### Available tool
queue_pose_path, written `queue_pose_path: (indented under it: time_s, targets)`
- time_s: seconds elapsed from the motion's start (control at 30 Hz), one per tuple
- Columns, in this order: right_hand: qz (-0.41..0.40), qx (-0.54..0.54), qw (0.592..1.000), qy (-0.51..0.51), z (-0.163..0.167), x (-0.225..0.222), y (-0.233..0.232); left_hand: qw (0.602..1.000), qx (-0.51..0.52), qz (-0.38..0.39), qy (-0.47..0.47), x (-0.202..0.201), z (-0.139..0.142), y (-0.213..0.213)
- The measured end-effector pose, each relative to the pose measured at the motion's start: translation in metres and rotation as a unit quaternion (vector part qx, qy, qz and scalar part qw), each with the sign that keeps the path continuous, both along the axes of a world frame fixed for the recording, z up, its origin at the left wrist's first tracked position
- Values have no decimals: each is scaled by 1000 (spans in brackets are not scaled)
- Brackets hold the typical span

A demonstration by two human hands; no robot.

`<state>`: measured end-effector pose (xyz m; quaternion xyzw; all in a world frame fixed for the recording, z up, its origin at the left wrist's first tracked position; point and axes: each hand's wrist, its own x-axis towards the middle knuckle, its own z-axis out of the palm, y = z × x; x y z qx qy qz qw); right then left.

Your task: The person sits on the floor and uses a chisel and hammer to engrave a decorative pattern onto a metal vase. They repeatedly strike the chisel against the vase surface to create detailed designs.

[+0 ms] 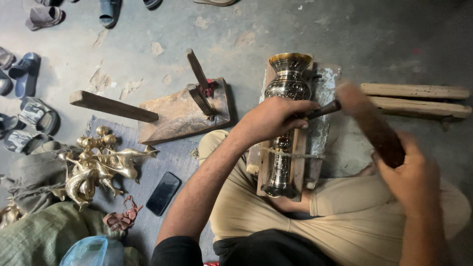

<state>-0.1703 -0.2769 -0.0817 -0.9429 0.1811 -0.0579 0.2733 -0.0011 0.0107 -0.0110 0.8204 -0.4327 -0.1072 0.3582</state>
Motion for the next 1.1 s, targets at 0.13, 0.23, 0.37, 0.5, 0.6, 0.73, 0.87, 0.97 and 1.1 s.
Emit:
queue_pose_path:
  time_s: [0.13,0.23,0.37,0.5,0.6,0.73,0.87,0.97,1.1]
  targets:
    - [3,145,987,-74,4,-1,9,1000,-18,-4,-8,1,0,1]
    - [-1,88,996,-33,6,-1,10,1000,-4,-3,-5,2,1,1]
    - [-18,70,997,-32,4,-2,8,1000,7,1,7,1,3,0]
    - [-17,102,994,-43,-6,-7,6,1000,21,10,11,1,3,-1]
    - [24,76,990,-120,-17,-13,1,1000,-4,-14,-9,3,1,1]
    - [6,17,998,-58,-27,-19,-8,1000,-15,-21,-15,5,-2,0]
    - [0,-33,999,-38,-28,-25,-15,1000,-4,-25,-4,6,-3,-1]
    - [1,30,993,-116,-26,-31,-15,999,-2,-30,11,7,-3,0]
    - [-3,-134,991,-26,-20,-41,-9,998,-17,-54,6,8,-8,-1]
